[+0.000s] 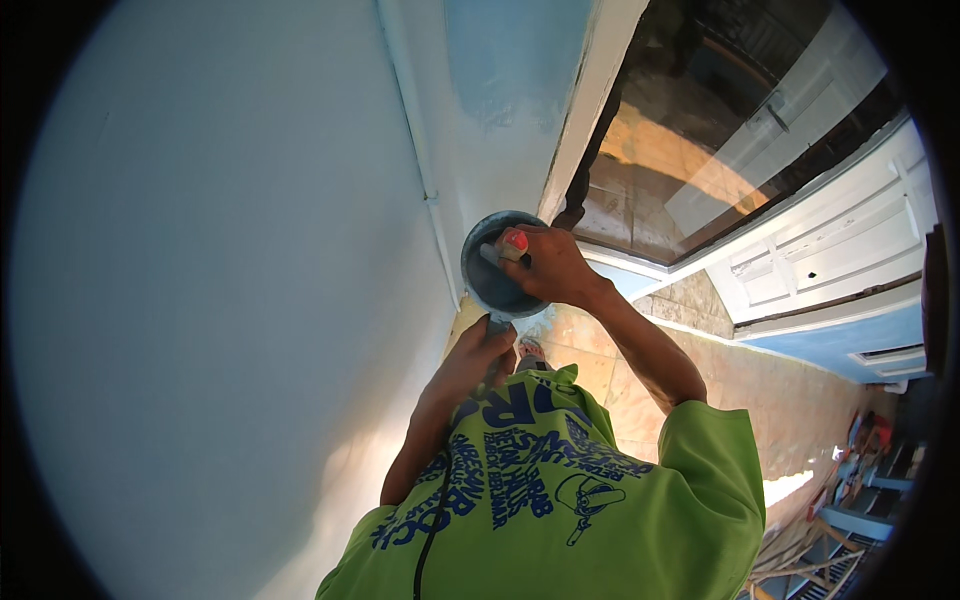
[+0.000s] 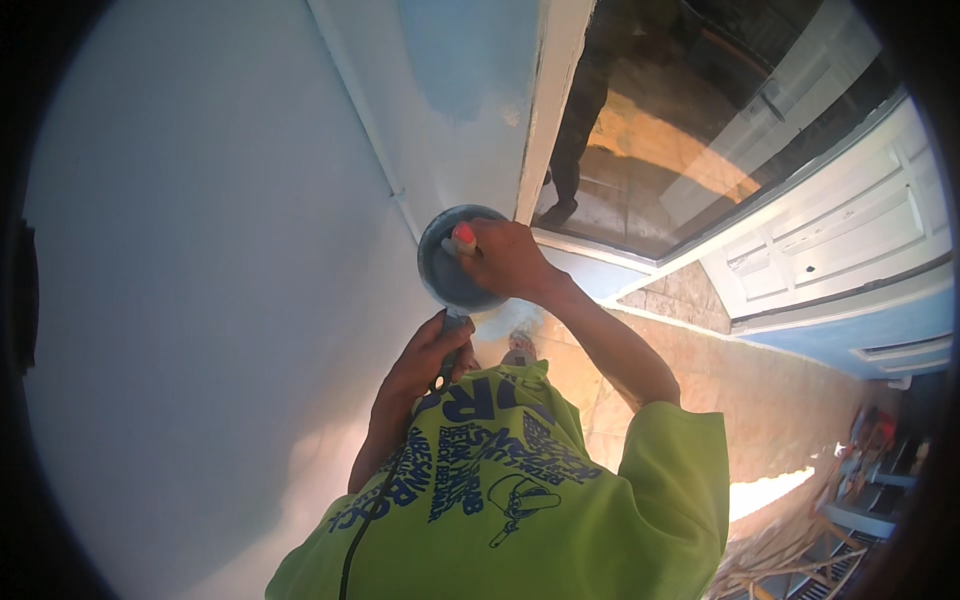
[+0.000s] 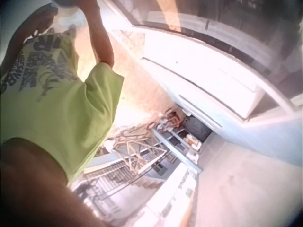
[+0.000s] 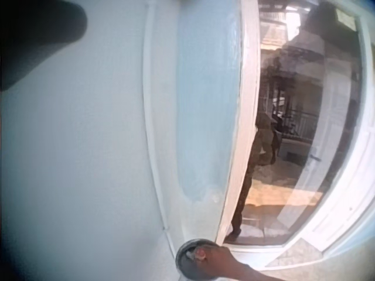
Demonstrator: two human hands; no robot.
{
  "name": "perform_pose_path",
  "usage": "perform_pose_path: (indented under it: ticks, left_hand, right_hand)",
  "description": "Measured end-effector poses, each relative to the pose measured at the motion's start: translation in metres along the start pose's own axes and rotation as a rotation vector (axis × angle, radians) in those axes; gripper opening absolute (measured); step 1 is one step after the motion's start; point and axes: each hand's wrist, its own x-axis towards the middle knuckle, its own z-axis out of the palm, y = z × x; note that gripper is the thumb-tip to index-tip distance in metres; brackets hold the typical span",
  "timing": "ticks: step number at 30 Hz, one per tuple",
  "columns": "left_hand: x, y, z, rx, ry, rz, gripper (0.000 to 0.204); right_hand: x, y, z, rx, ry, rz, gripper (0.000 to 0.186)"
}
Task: The person paints the exterior wall of a building light blue using a paintbrush and a small paint container. They repeatedly dip the brush into the container and apply paint to the wall surface, including areas around a window frame and a vertical pipe.
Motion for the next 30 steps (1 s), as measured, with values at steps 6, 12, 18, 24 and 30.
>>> perform_pose_path:
  ticks: [6, 12, 18, 24, 30]
  left_hand:
    - [-0.001, -0.01, -0.006, -0.007, 0.007, 0.002, 0.021]
    - [0.008, -0.025, -0.014, -0.028, 0.095, -0.051, 0.023]
    - [0.015, -0.019, -0.019, -0.019, 0.084, -0.053, 0.024]
    - [0.021, -0.024, -0.027, -0.008, 0.044, -0.071, 0.026]
    - [0.031, -0.01, -0.023, -0.052, 0.026, -0.048, 0.022]
  right_hand:
    - [-0.012, -0.023, -0.012, 0.061, 0.044, 0.057, 0.022]
    - [-0.04, -0.027, -0.004, 0.268, 0.254, 0.045, 0.023]
    - [-0.053, -0.004, 0.016, 0.376, 0.431, 0.023, 0.018]
    - [-0.066, 0.014, 0.039, 0.772, 0.507, 0.351, 0.024]
    - [-0.04, 0.03, 0.027, 1.176, 0.814, 0.394, 0.034]
